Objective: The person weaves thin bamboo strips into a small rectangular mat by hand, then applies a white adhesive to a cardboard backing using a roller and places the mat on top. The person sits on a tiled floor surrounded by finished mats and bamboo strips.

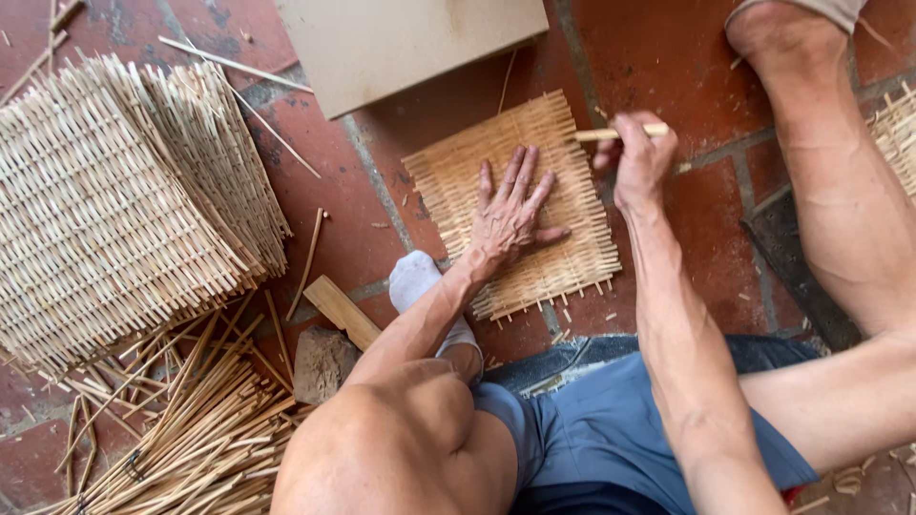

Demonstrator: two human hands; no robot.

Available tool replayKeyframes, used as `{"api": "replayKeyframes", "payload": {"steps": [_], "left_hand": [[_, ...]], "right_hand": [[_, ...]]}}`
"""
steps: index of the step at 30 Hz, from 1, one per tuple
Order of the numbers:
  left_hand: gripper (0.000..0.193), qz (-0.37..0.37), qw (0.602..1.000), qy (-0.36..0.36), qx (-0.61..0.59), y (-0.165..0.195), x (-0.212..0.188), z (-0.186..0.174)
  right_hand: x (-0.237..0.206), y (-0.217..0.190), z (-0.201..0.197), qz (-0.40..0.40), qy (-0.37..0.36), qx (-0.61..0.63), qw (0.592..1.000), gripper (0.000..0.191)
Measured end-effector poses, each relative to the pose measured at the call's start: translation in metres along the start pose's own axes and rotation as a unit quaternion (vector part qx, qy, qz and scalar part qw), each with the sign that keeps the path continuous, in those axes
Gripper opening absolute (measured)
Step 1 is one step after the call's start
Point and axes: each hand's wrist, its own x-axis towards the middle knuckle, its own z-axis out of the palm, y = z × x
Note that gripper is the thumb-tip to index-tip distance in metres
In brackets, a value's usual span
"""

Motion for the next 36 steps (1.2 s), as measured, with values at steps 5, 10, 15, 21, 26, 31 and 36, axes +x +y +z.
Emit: {"api": "replayKeyframes", "payload": {"steps": [5, 10, 15, 21, 26, 31, 36], "left_hand": [[0.112, -0.022, 0.999, -0.036, -0.023, 0.002, -0.002, -0.001], [0.111, -0.020, 0.999, -0.036, -0.028, 0.001, -0.002, -0.003], [0.111, -0.024, 0.999, -0.040, -0.024, 0.002, 0.000, -0.005], [0.107, -0.014, 1.000, -0.003, -0.012, 0.001, 0.001, -0.004], [0.099, -0.009, 0.999, -0.024, -0.028, 0.000, -0.002, 0.001], [0.101, 0.004, 1.000, 0.003, -0.009, -0.001, -0.002, 0.005], [0.103, -0.001, 1.000, -0.002, 0.003, -0.002, -0.002, 0.007]], "right_hand": [[-0.023, 0.012, -0.010, -0.010, 0.023, 0.012, 1.000, 0.018], [-0.018, 0.022, -0.008, 0.007, 0.026, -0.022, 0.999, 0.020], [-0.012, 0.016, -0.005, 0.029, -0.015, -0.033, 0.999, 0.020], [-0.010, 0.006, -0.007, 0.029, 0.018, -0.023, 0.999, 0.017], [-0.036, 0.005, -0.028, 0.041, 0.037, -0.013, 0.998, 0.018], [-0.039, 0.015, -0.029, 0.063, 0.033, -0.022, 0.997, 0.016], [-0.035, 0.018, -0.021, 0.066, -0.001, -0.045, 0.997, 0.016]]}}
